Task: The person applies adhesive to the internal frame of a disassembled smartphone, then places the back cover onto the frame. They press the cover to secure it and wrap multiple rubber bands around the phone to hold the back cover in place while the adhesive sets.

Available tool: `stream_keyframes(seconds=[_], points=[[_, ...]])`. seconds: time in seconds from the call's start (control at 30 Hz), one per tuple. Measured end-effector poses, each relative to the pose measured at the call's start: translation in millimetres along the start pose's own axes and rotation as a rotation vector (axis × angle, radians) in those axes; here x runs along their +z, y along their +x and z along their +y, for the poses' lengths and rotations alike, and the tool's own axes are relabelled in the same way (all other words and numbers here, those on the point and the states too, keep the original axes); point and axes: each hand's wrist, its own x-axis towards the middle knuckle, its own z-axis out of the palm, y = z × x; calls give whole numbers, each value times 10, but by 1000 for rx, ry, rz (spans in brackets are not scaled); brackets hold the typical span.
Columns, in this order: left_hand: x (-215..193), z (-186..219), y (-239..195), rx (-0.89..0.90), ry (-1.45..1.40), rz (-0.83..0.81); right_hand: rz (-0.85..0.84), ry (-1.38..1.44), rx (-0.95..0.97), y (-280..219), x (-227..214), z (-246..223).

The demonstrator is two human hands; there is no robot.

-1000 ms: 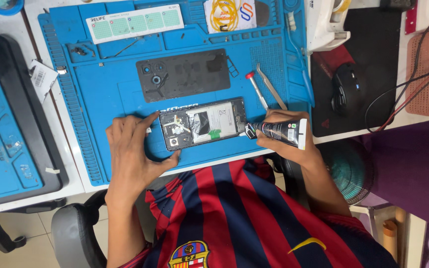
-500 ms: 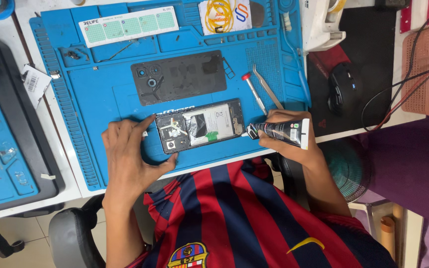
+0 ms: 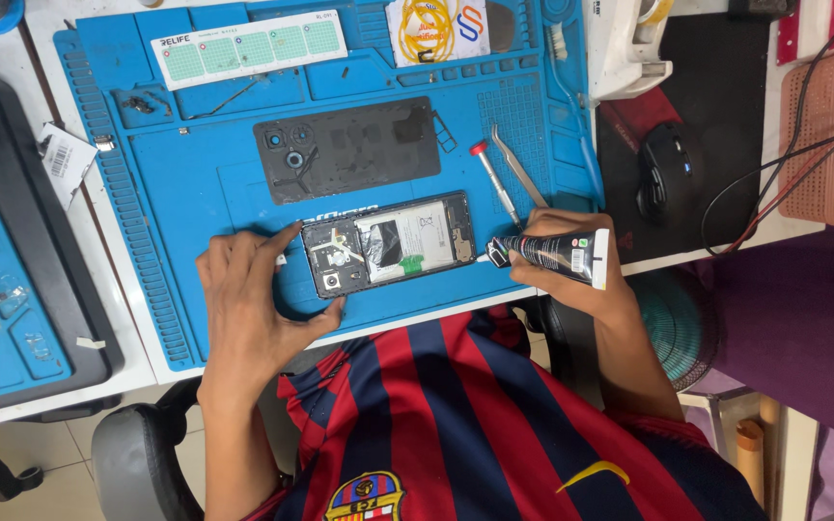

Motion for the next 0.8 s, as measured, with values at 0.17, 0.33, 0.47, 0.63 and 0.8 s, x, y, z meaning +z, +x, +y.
stream_keyframes(seconds=[0.17,0.33,0.47,0.63,0.8], points=[[0,1,0,3,-4,5,-12,0,-74,30,-7,7],[-1,-5,1,3,-5,4,4,-31,-92,24,-16,8],[0,-9,-4,-2,-10,-3,66,45,-155,8,-88,48],[-3,-8,-3,3,-14,-5,127,256,-222,-68,-190,106],[-101,-1,-10,38,-113,4,235,680,-137,-39,-11,58]])
